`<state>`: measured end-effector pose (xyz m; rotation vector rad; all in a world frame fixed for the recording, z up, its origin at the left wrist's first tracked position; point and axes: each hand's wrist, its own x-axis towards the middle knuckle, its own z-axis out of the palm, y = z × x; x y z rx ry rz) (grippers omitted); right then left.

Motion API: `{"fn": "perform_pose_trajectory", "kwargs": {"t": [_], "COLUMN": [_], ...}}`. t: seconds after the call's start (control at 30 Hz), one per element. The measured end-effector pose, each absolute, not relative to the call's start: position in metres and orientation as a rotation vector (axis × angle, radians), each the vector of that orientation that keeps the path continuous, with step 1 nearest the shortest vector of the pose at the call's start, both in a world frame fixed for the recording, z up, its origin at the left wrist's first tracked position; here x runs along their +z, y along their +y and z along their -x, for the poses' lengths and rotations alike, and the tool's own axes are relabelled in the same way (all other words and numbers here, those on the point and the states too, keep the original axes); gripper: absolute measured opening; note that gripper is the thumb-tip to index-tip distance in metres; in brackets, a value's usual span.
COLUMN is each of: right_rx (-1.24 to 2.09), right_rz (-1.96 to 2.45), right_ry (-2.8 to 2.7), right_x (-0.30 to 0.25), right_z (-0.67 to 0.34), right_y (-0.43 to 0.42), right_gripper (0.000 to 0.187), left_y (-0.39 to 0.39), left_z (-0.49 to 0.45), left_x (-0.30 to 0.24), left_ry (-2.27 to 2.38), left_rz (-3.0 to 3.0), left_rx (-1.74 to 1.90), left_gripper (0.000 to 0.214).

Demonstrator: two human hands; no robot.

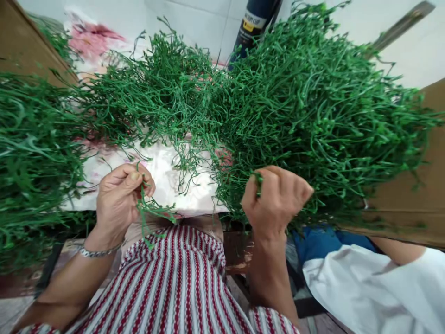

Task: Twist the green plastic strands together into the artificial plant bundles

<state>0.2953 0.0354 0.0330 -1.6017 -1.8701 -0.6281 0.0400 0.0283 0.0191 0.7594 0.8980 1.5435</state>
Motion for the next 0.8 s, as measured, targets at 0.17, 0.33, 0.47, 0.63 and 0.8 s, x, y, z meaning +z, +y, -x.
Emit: {"fn": "perform_pose_trajectory", "kwargs": {"t": [0.17,0.33,0.47,0.63,0.8], "right_rx": [-0.551,-0.503,-0.561,-0.084,0.812], "right_rz": [1.881,1.805,1.598,1.165,0.986], "right_ry": [-2.249,-2.29,-2.12,-1.899,-2.261], "right_x": [0.02,0.043,0.054,0.055,0.045], "right_z": [-0.298,-0.295,-0.293,-0.255,-0.209], "right_y": [0.037,0.026,0.019,0.015,0.023], "right_gripper": [0.047,0.06,0.038,0.018,0.015], "left_y": [0.027,0.027,0.03,0.033,0.036], "left_z": [-0.043,-0.046,-0.046,-0.048,-0.055], "left_x": [0.02,0.024,0.025,0.024,0.021], "left_ry": [0.917,0.927,0.933,0.956,1.035], "left_rz": [-0.769,-0.766,-0.778,-0.906,-1.174], "left_rx": [1.5,1.484,1.487,1.502,1.575], "left_gripper": [0.014,0.015,0.017,0.019,0.021]}}
